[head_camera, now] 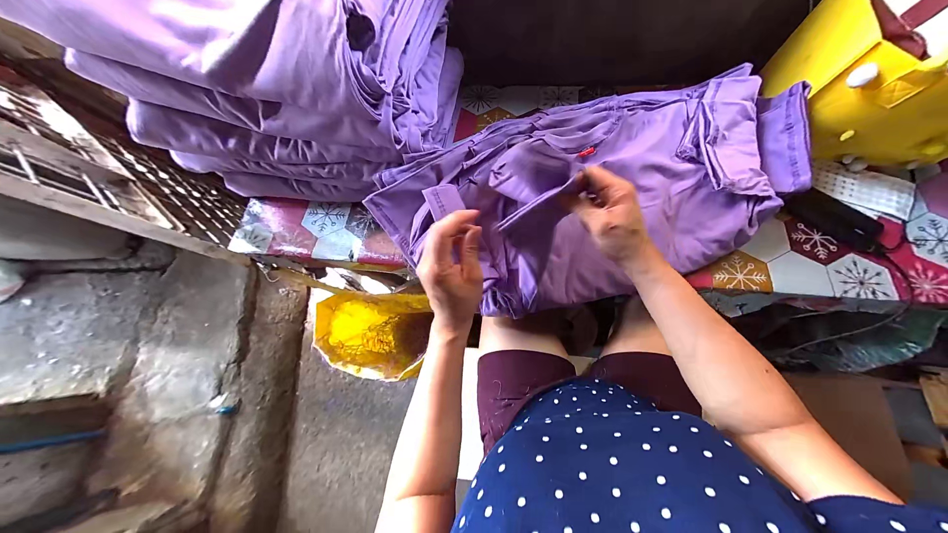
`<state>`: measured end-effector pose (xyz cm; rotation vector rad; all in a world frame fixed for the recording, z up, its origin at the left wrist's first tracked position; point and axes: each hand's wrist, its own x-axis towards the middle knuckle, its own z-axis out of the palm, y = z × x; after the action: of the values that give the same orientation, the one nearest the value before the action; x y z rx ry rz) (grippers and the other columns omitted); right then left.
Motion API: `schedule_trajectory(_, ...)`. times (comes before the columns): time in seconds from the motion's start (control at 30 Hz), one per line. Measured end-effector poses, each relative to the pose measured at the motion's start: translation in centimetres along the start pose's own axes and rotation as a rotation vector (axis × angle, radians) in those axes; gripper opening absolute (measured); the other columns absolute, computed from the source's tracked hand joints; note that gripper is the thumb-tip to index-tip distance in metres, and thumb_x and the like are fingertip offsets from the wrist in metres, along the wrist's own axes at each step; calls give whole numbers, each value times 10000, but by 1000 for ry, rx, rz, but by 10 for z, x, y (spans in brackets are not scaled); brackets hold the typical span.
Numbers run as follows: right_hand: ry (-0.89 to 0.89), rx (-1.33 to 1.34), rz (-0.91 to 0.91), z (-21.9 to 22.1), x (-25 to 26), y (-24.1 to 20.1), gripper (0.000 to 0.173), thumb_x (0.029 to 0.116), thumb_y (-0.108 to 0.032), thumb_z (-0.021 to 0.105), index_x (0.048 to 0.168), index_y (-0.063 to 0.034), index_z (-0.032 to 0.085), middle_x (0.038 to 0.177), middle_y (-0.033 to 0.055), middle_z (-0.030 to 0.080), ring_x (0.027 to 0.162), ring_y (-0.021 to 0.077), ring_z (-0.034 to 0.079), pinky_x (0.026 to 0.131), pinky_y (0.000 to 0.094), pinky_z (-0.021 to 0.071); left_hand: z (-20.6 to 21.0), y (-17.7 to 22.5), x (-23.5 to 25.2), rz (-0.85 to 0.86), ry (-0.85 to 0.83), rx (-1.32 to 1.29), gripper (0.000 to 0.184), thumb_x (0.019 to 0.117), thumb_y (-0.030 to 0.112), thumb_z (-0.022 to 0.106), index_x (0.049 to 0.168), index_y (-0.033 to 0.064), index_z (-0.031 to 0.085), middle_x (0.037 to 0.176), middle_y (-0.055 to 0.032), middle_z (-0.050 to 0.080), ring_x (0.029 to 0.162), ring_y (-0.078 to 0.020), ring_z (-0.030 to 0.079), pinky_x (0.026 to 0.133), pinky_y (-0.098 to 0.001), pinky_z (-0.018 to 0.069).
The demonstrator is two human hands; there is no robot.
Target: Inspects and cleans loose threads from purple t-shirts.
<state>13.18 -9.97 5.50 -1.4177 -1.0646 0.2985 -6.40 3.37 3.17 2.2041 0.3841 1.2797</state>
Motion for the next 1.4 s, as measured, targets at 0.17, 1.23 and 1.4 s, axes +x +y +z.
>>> schedule_trajectory(0.17, 298, 166, 404, -12, -44, 8, 59, 1008, -182, 618, 1061, -156, 617, 673, -47, 518, 424, 15, 336, 388, 177, 323, 16, 10, -41, -268, 42, -38, 278, 951, 119, 706, 1165, -42, 629, 1093, -147, 653, 848, -146, 664, 733, -303, 592)
schedule_trajectory(1.23, 128, -31, 18, 31, -142, 32, 151, 927, -87, 706, 954, 56, 743, 896, 93, 747, 833, 24, 681, 800, 182, 560, 43, 53, -51, -997, -99, -755, 267, 1071, 106, 462, 929, 79, 687, 768, 23, 706, 697, -60, 682, 680, -238, 595)
schedule_trajectory(1.4, 95, 11, 4, 34, -131, 25, 181, 912, -137, 752, 932, 43, 738, 921, 96, 726, 873, 48, 665, 811, 190, 546, 40, 57, -69, -731, -161, -822, 273, 865, 23, 749, 1113, 8, 637, 983, 13, 747, 915, -76, 716, 863, -276, 604)
